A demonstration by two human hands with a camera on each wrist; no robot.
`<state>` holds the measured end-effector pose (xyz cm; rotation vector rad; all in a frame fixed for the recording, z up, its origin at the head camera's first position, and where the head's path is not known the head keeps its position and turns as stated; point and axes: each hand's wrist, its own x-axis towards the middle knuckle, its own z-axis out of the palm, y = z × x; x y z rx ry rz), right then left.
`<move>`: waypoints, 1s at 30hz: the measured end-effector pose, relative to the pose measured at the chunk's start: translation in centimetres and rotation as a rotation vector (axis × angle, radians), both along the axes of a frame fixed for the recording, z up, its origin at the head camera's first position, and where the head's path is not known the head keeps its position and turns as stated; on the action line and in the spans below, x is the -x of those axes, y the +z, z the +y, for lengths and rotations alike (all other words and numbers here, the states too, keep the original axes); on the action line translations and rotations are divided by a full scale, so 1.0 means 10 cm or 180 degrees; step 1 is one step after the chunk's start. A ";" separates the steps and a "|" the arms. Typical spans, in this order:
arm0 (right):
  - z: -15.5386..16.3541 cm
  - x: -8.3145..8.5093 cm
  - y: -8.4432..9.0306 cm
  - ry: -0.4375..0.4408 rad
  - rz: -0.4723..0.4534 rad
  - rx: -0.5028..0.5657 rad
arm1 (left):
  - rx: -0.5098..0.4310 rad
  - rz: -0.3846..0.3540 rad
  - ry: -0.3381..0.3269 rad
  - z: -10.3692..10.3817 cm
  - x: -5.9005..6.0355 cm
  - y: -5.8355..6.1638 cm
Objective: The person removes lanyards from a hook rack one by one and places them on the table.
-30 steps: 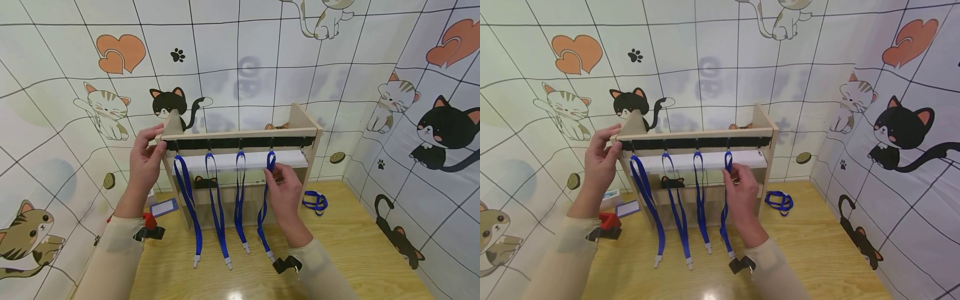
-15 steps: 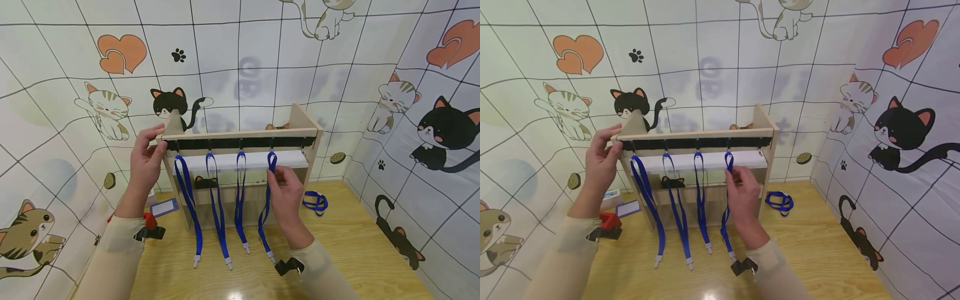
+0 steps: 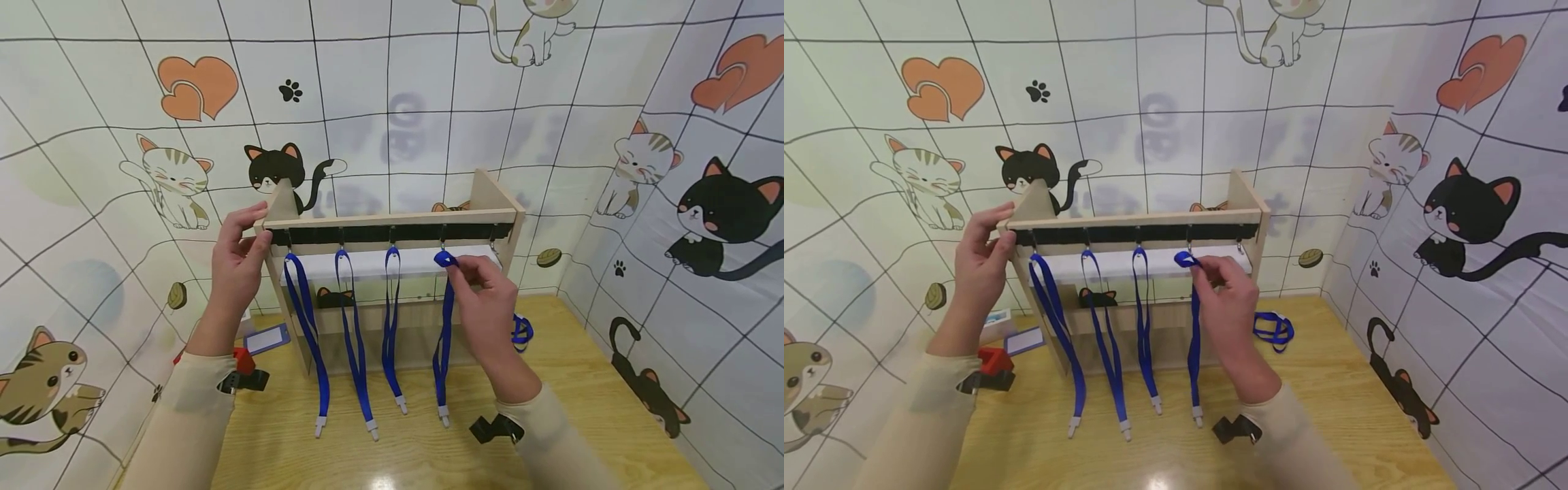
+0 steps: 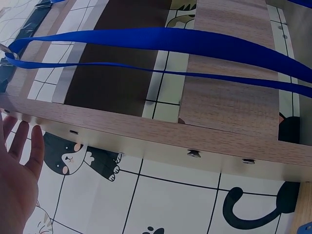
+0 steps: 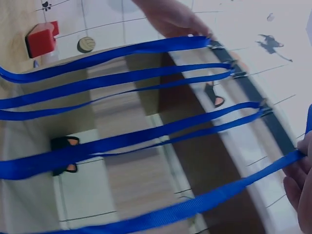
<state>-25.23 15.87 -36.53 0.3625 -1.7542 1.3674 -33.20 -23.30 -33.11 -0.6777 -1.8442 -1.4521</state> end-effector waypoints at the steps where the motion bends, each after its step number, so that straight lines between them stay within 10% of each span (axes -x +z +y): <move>1: 0.03 -0.02 0.04 0.0019 -0.0030 0.0010 | 0.0003 0.0000 0.0007 0.00 0.00 0.00; 18: 0.86 -0.27 0.65 0.0323 -0.0248 -0.0263 | 0.0010 0.0013 0.0043 0.00 0.00 -0.01; 30: 1.48 -0.39 0.67 -0.0200 -0.0571 -0.0644 | -0.0020 -0.0041 -0.0025 0.03 -0.05 0.01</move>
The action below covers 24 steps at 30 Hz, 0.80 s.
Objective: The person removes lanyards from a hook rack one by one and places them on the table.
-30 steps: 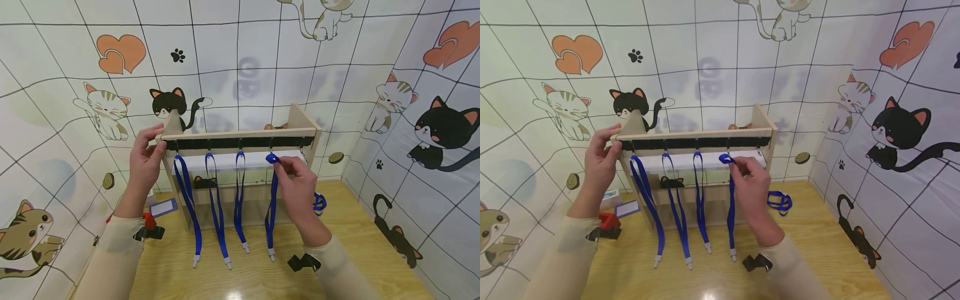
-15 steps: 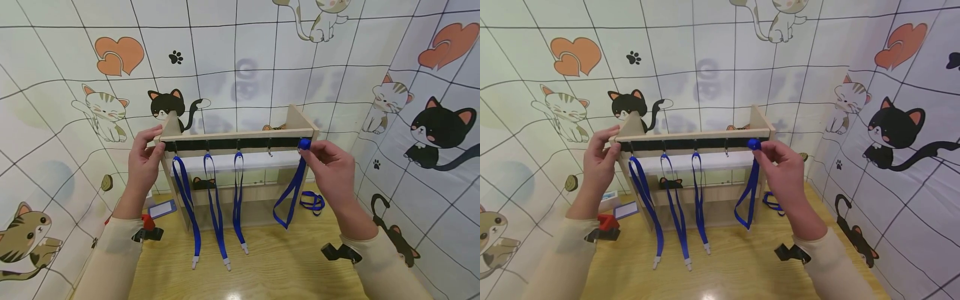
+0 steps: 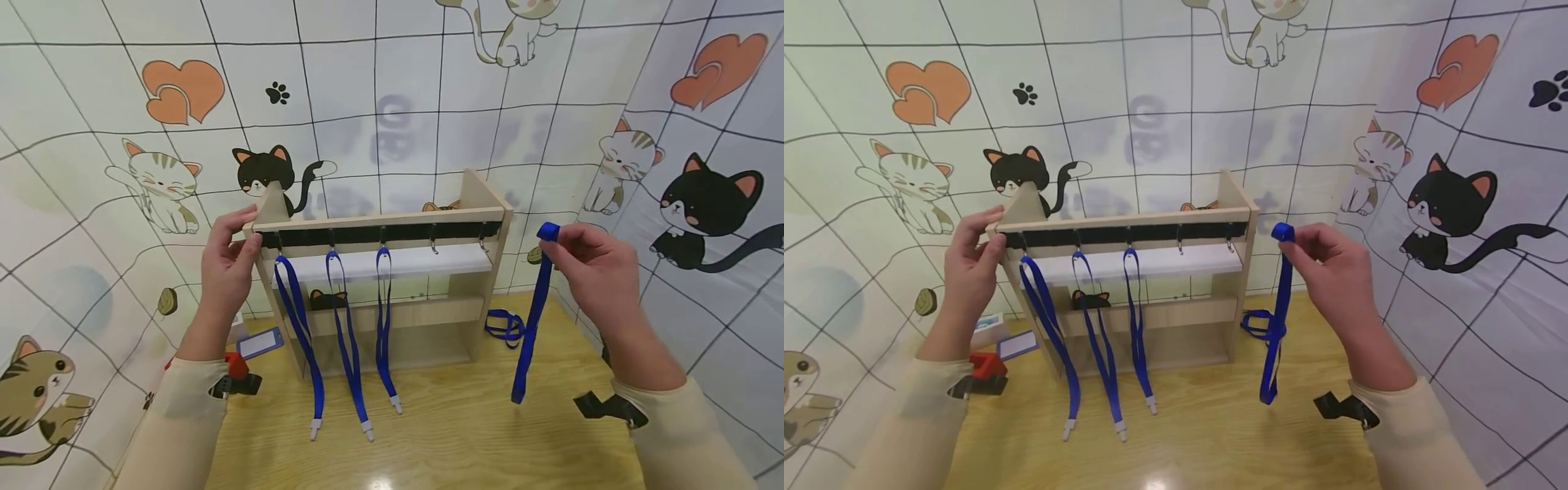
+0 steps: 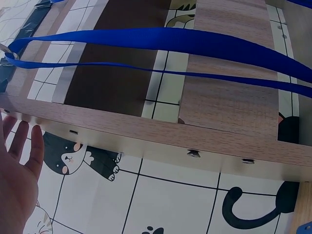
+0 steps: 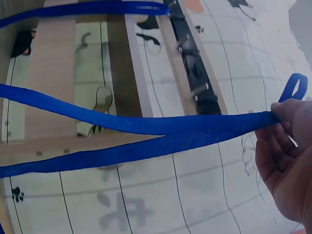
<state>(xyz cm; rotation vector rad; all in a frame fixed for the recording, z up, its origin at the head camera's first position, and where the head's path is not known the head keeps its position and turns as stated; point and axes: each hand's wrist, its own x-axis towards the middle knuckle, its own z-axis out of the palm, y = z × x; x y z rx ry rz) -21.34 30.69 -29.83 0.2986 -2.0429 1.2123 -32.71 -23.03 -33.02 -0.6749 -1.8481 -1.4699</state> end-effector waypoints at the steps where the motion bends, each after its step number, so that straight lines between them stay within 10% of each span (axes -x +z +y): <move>1: 0.05 0.01 -0.01 -0.0016 -0.0031 -0.0003 | -0.0003 0.0006 0.0001 0.00 0.00 0.00; 24: 0.86 0.38 -0.18 -0.0949 -0.0802 -0.0379 | -0.0029 0.0004 -0.0007 -0.01 0.03 -0.02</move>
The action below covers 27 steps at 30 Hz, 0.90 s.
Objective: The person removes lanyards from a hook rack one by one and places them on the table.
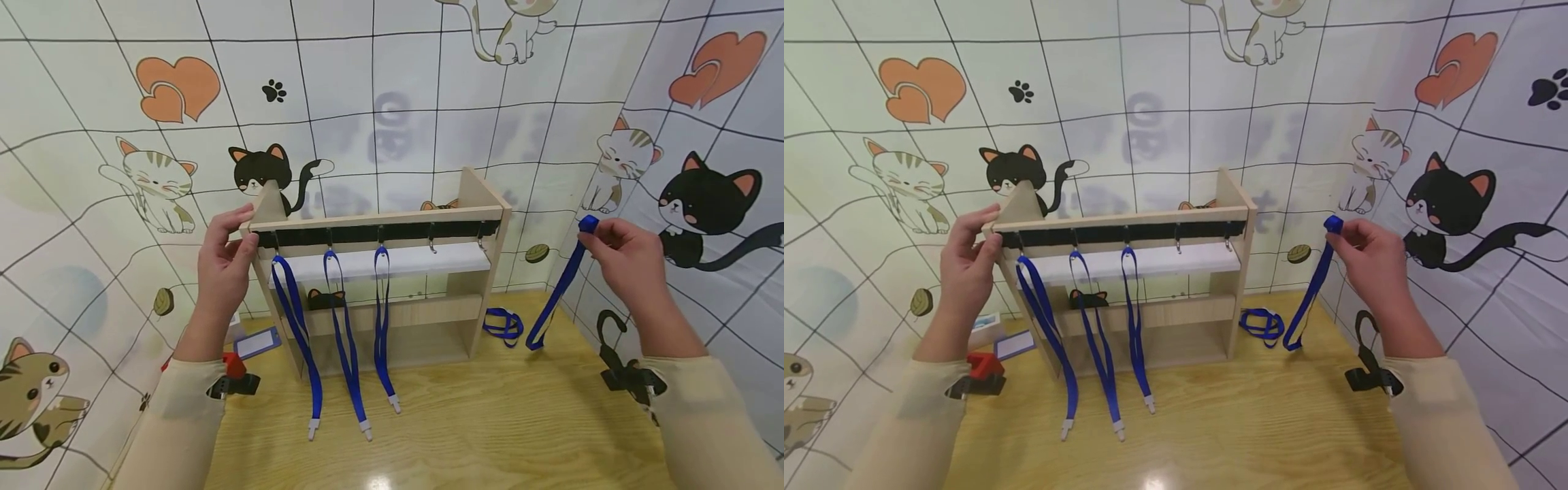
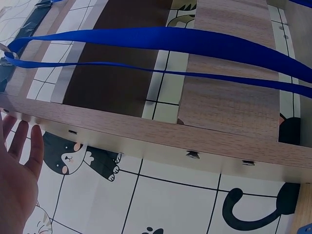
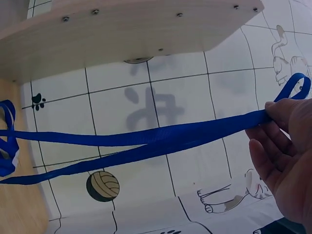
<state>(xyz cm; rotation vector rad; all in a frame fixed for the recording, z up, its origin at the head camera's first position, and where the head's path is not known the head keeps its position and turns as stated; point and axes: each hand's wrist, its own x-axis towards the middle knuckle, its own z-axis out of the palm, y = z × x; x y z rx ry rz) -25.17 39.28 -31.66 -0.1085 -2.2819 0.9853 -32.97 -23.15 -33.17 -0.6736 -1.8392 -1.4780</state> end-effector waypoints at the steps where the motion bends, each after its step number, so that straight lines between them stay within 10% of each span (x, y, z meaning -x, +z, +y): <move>1: 0.01 0.00 -0.01 -0.0028 -0.0016 -0.0016 | -0.0004 0.0000 -0.0005 0.00 0.00 -0.01; 27: 0.35 0.20 -0.63 -0.0047 -0.0606 -0.0584 | -0.0052 -0.0010 -0.0018 0.00 0.00 -0.01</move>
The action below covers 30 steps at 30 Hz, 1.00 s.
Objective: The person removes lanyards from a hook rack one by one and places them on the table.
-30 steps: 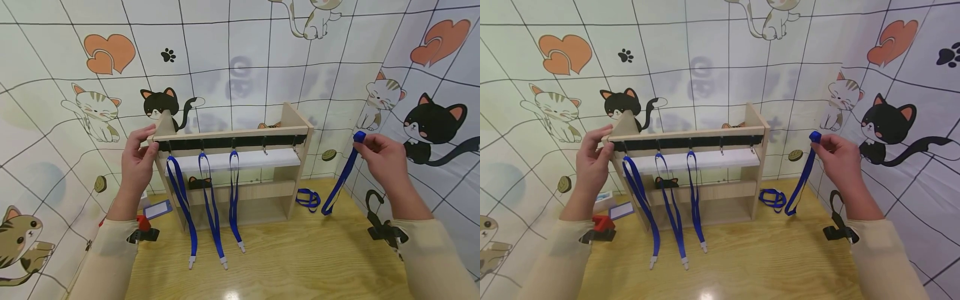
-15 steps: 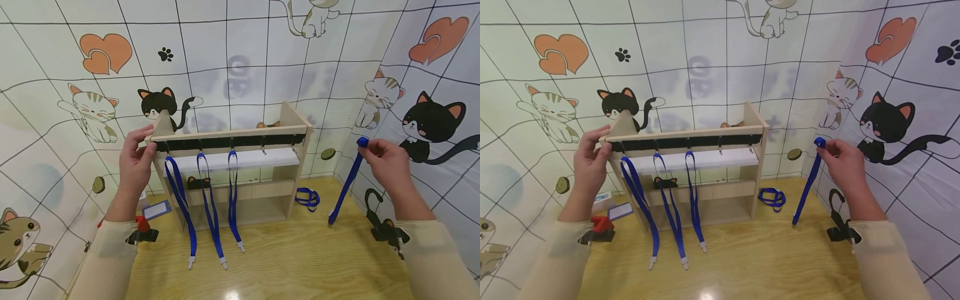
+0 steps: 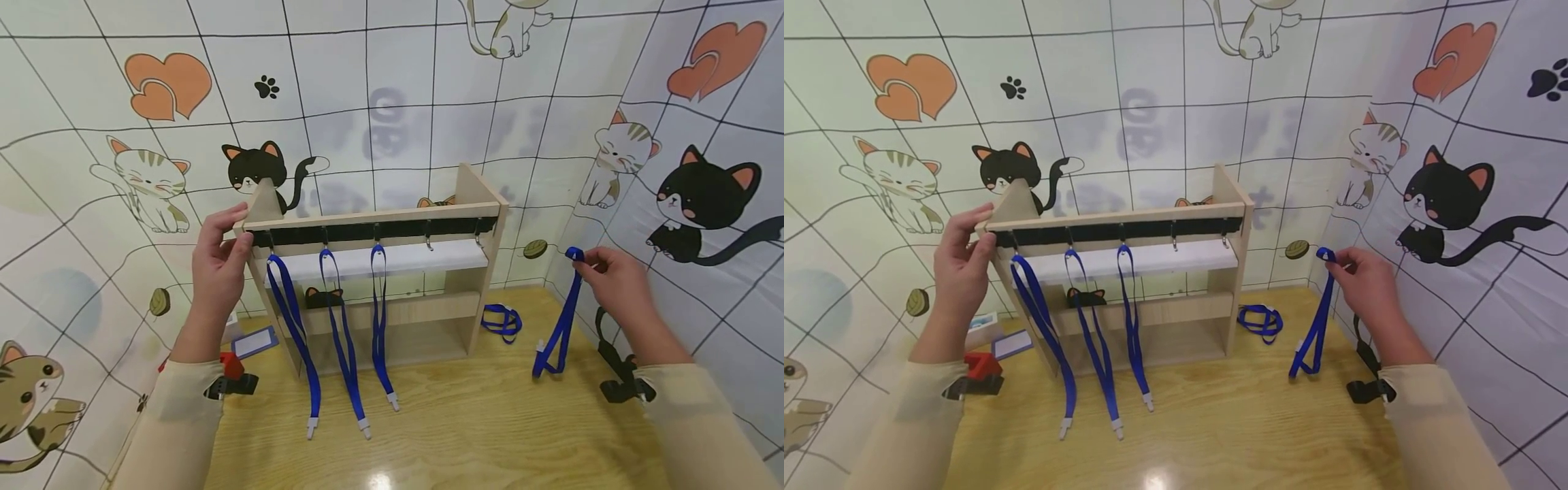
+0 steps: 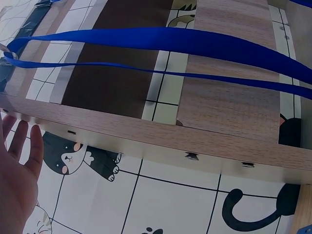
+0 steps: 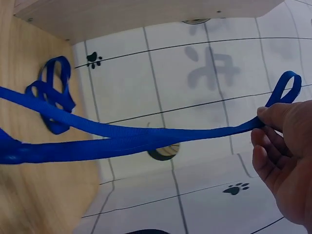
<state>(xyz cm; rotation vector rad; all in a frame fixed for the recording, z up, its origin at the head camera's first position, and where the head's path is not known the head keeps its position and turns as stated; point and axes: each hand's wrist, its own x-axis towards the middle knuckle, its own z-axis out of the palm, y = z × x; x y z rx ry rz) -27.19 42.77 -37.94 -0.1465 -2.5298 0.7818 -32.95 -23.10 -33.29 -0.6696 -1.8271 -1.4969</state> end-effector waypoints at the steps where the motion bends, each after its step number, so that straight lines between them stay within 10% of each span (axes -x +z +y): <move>1: 0.00 0.01 -0.03 0.0039 -0.0013 -0.0001 | 0.0003 -0.0008 -0.0007 0.00 -0.01 0.00; 30: 0.04 0.01 -0.79 0.0963 -0.0779 0.0576 | -0.0016 -0.0079 -0.0022 0.00 -0.01 0.01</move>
